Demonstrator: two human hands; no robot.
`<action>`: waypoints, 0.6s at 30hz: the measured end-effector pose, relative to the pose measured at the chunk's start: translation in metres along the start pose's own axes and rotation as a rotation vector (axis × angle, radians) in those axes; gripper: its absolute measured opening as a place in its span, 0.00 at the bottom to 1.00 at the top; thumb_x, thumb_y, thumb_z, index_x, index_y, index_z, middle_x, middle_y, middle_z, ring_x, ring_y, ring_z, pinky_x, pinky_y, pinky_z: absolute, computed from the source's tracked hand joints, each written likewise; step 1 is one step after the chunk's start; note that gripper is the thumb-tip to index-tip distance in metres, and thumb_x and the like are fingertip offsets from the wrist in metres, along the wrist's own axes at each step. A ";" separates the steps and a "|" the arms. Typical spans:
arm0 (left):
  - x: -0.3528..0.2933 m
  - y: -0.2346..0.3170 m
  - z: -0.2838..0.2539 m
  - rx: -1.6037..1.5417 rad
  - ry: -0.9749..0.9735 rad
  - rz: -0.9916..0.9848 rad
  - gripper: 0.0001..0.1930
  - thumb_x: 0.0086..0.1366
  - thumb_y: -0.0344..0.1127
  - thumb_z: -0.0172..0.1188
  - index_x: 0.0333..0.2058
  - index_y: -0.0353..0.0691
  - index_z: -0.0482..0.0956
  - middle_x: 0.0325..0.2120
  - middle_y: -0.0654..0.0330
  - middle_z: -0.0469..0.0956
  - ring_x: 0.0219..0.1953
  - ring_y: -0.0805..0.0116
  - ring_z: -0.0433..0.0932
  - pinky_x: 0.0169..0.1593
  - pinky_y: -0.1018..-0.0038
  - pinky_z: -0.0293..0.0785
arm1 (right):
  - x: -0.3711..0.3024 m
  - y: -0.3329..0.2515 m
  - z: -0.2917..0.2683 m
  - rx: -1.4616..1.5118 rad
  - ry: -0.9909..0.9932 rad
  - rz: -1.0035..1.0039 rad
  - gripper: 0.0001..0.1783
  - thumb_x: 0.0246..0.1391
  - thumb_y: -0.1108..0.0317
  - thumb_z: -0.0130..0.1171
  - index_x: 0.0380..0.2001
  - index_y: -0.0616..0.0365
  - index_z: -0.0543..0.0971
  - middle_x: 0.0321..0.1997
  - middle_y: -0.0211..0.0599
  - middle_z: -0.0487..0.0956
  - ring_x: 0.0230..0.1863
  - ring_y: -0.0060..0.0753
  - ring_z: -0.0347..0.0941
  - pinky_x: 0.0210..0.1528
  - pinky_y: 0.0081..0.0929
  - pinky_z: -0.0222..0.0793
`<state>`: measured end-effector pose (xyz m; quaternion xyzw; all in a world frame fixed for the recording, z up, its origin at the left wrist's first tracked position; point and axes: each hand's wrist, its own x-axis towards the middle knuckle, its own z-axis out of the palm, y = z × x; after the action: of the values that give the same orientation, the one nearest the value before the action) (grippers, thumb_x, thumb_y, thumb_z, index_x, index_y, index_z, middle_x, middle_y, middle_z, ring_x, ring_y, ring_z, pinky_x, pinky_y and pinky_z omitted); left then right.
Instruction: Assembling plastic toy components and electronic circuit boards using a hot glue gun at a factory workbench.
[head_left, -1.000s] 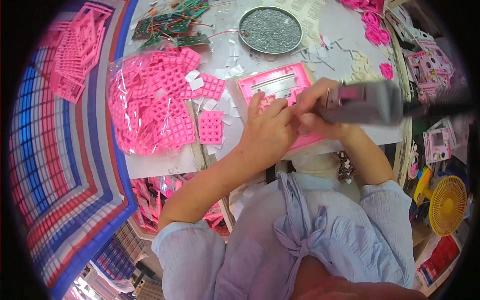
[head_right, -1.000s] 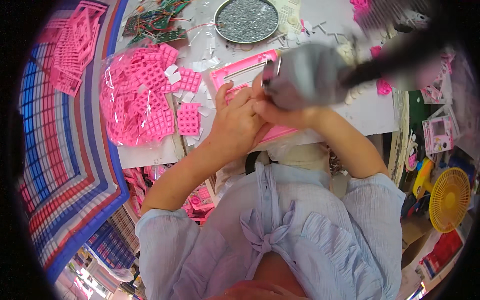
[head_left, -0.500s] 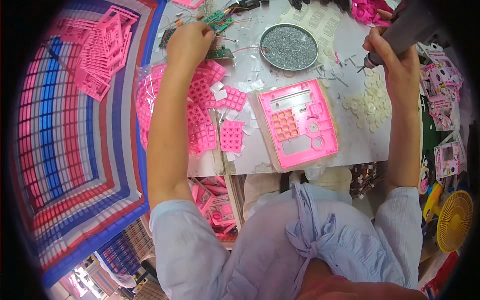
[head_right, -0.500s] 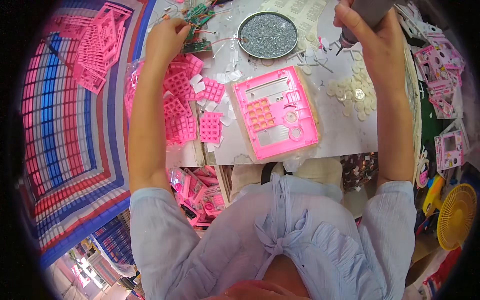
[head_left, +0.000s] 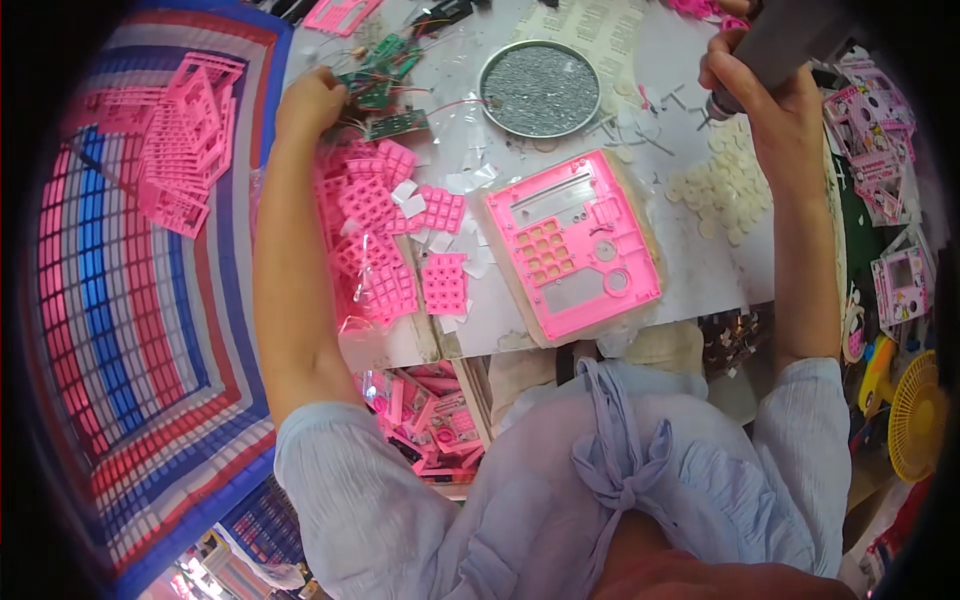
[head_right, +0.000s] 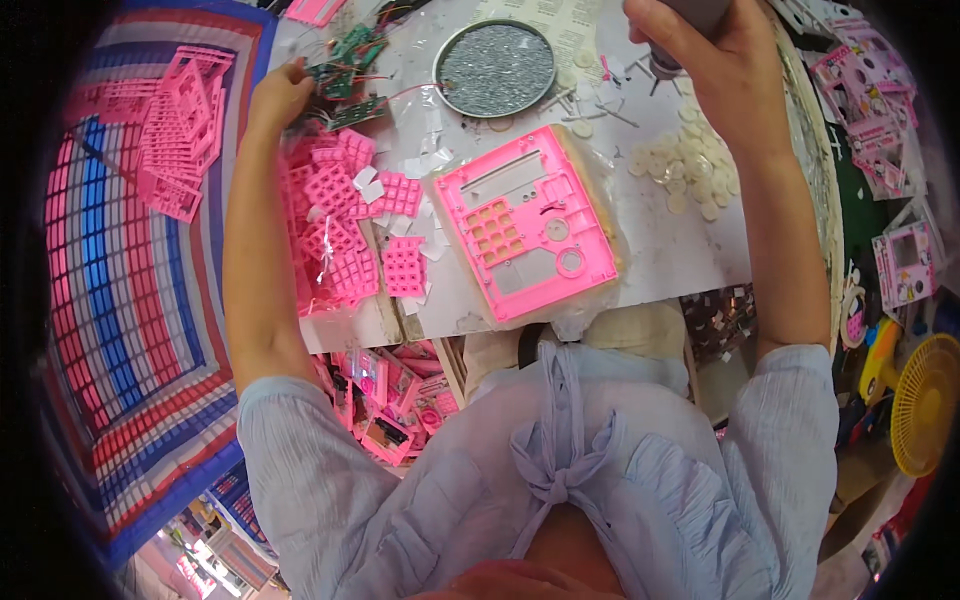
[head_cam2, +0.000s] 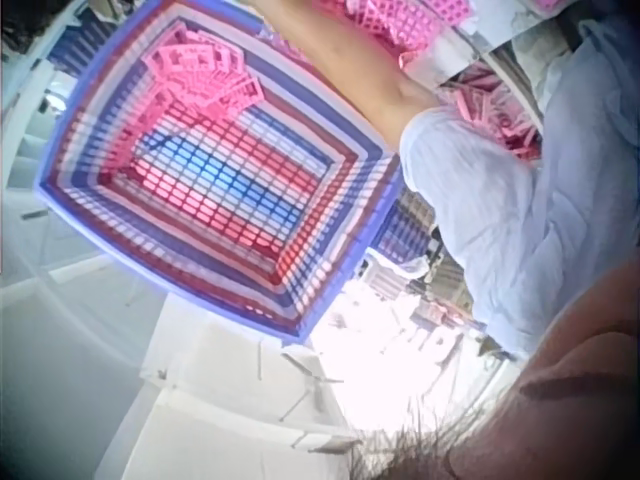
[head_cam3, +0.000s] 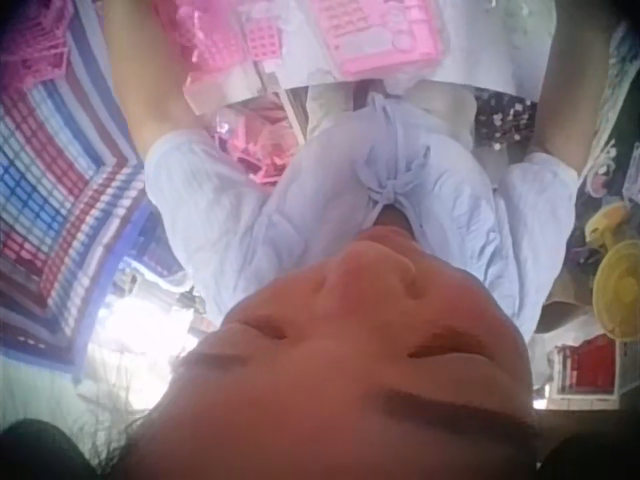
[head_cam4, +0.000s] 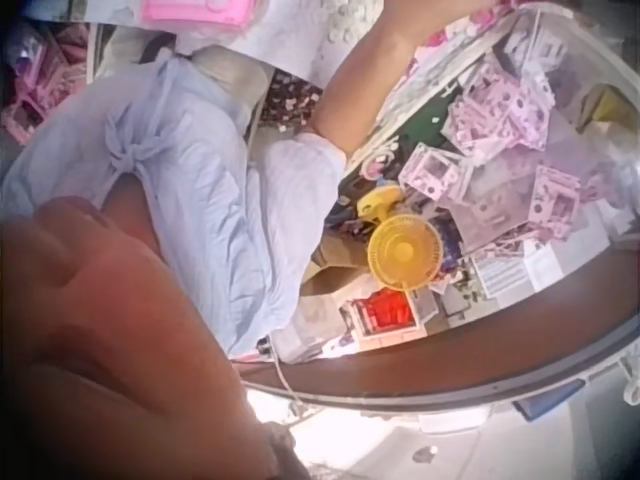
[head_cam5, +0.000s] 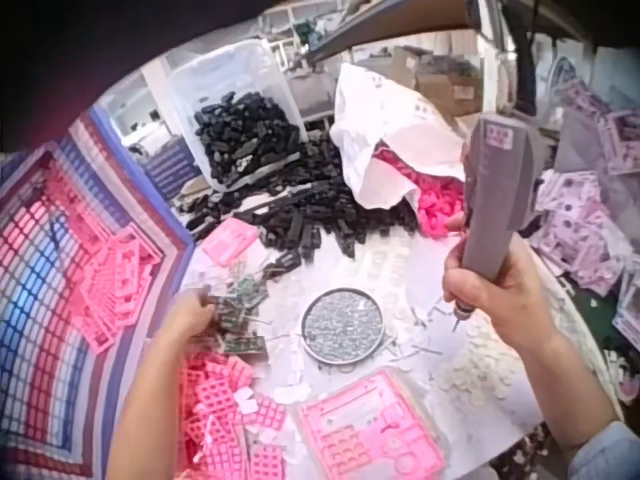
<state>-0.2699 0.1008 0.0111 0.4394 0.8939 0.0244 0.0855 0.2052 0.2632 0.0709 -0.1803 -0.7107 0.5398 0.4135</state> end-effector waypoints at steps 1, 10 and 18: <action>0.007 -0.022 -0.004 0.017 0.052 -0.111 0.30 0.55 0.58 0.66 0.48 0.39 0.82 0.38 0.46 0.84 0.44 0.50 0.83 0.48 0.60 0.78 | 0.001 -0.001 0.004 0.001 0.009 0.021 0.24 0.62 0.72 0.59 0.60 0.66 0.69 0.36 0.29 0.75 0.37 0.22 0.73 0.39 0.20 0.66; 0.060 -0.100 0.020 0.055 -0.062 -0.415 0.59 0.38 0.77 0.68 0.53 0.25 0.76 0.53 0.38 0.77 0.56 0.48 0.78 0.56 0.55 0.73 | -0.004 0.000 -0.010 -0.025 -0.011 0.057 0.28 0.62 0.72 0.58 0.62 0.69 0.65 0.36 0.29 0.74 0.36 0.21 0.71 0.39 0.19 0.64; 0.030 -0.060 -0.016 -0.204 -0.071 -0.348 0.40 0.52 0.67 0.66 0.47 0.31 0.81 0.40 0.50 0.83 0.38 0.62 0.82 0.42 0.64 0.77 | -0.002 0.002 -0.004 -0.023 -0.026 0.018 0.27 0.61 0.70 0.60 0.61 0.67 0.67 0.36 0.29 0.75 0.35 0.19 0.72 0.36 0.18 0.64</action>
<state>-0.3370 0.0882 0.0161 0.2681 0.9456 0.0844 0.1640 0.2088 0.2649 0.0687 -0.1845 -0.7205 0.5377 0.3971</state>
